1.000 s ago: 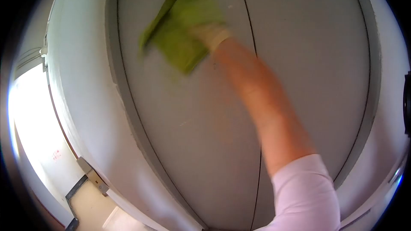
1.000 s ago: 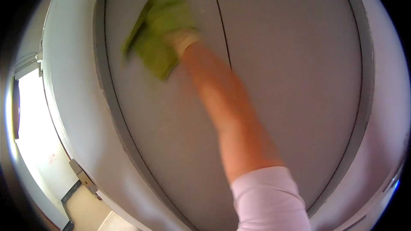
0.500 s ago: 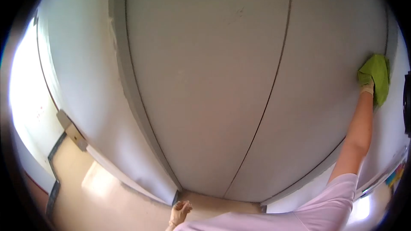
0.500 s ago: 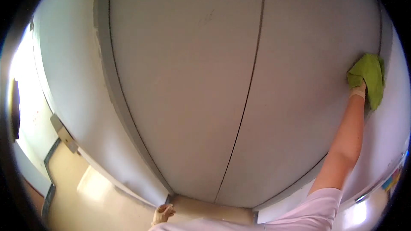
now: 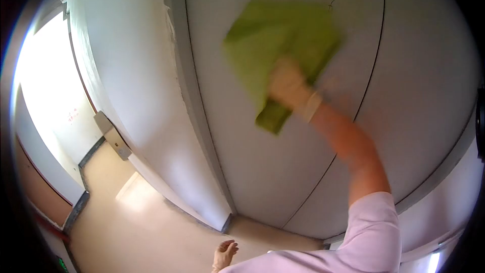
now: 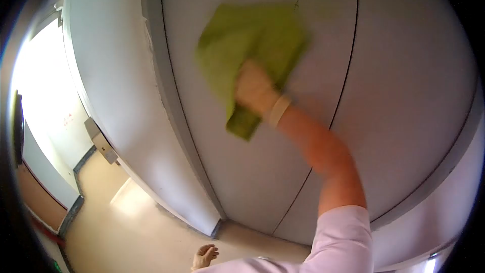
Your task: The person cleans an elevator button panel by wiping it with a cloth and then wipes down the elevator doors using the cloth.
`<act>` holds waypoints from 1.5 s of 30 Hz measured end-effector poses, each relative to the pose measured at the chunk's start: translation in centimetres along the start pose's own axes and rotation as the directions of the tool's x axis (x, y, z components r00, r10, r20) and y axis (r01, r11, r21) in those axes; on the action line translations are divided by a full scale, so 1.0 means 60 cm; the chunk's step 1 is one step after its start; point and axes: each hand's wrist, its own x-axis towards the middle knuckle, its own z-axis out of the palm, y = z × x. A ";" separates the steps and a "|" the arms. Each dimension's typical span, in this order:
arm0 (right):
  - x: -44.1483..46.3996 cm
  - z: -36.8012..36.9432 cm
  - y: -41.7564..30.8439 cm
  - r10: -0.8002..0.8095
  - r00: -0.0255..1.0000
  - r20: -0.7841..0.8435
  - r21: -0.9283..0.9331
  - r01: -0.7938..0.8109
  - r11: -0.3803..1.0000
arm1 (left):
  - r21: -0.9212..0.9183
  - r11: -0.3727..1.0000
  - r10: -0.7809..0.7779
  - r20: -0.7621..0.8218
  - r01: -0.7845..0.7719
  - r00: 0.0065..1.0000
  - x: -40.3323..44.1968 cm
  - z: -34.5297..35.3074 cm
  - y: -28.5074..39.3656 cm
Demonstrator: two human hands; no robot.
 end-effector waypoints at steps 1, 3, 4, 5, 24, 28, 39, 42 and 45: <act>0.055 0.140 -0.058 -0.133 0.796 -0.590 -0.041 0.135 0.990 | -0.101 0.995 0.007 0.045 -0.002 0.999 0.007 -0.003 -0.041; 0.028 0.263 -0.174 -0.422 0.793 -0.439 -0.211 0.366 0.906 | -0.142 0.990 -0.008 0.000 0.008 1.000 -0.010 -0.012 -0.023; 0.049 0.444 -0.256 -0.318 0.754 -0.575 0.297 0.554 0.777 | -0.139 0.990 -0.009 -0.017 0.007 1.000 -0.017 -0.023 -0.020; -0.018 0.485 -0.300 -0.458 0.810 -0.367 0.307 0.570 0.762 | -0.121 0.993 -0.005 -0.026 0.002 1.000 -0.025 -0.032 -0.019; -0.515 0.230 0.307 0.535 -0.037 -0.844 0.392 -0.723 0.569 | 0.086 0.995 0.034 0.234 -0.056 0.972 0.021 0.072 0.063; -0.617 0.369 0.230 0.865 -0.451 -0.220 0.969 -0.001 0.247 | 0.141 0.990 -0.029 0.256 -0.007 0.966 0.013 0.062 0.053; -0.346 0.329 -0.022 0.543 0.656 -0.524 0.384 -0.387 0.838 | 0.186 0.981 -0.070 0.131 0.045 0.989 -0.006 0.027 0.052; -0.281 0.395 -0.132 0.050 0.951 -0.306 0.191 0.010 0.982 | 0.097 0.995 0.011 0.111 -0.022 0.994 -0.023 0.038 0.052; -0.247 0.545 -0.248 -0.247 0.960 -0.134 0.209 0.271 0.940 | 0.063 0.998 0.006 0.080 -0.011 0.997 -0.035 0.037 0.045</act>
